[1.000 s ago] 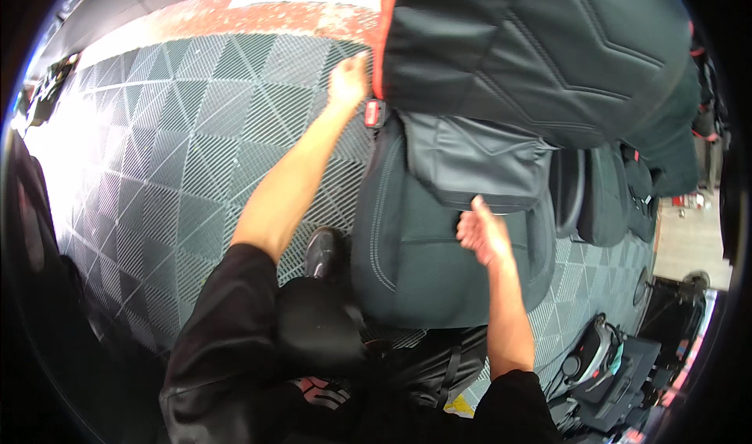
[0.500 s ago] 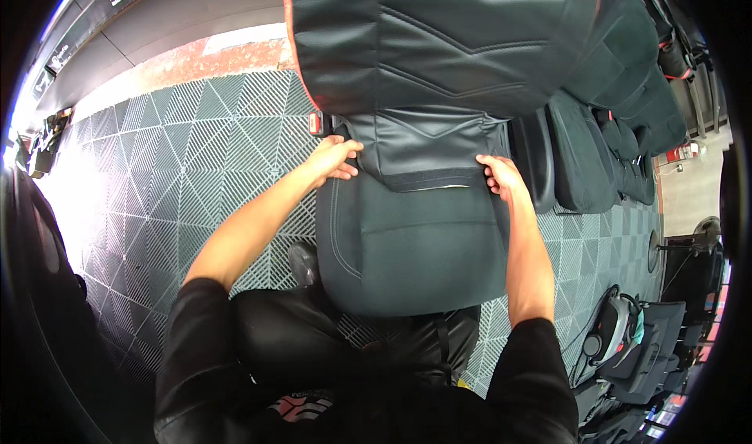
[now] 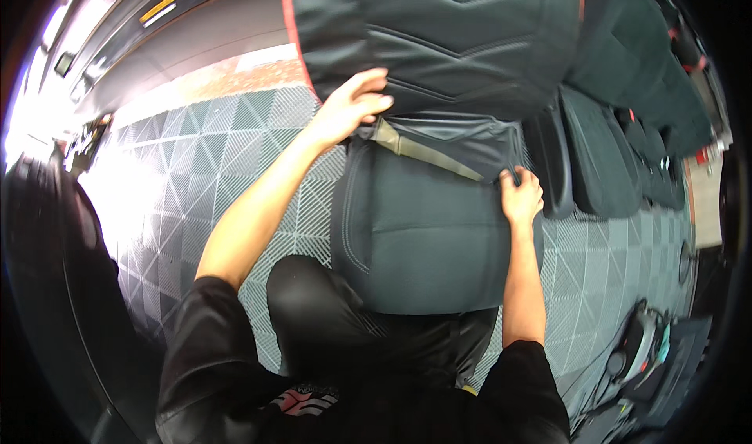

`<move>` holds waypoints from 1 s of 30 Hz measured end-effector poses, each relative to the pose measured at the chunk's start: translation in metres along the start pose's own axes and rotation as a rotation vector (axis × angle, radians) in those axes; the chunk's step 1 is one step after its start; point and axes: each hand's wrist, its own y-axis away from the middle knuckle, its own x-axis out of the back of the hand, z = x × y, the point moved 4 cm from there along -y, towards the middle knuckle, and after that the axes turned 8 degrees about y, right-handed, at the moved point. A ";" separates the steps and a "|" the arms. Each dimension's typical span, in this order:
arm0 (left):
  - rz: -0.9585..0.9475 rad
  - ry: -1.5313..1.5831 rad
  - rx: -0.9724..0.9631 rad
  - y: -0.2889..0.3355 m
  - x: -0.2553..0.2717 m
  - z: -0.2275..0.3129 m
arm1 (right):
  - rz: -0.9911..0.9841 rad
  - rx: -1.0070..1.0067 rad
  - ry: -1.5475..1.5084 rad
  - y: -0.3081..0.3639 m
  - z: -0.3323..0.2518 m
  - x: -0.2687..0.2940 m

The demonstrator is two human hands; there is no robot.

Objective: The person installs a leather cover onto a car seat by sliding it over the backrest, reaching inside to smooth the fabric, and securing the bottom flap to the seat frame by hand.

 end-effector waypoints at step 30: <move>0.299 0.214 0.703 0.149 0.036 -0.238 | -0.216 -0.152 0.184 0.107 0.077 0.036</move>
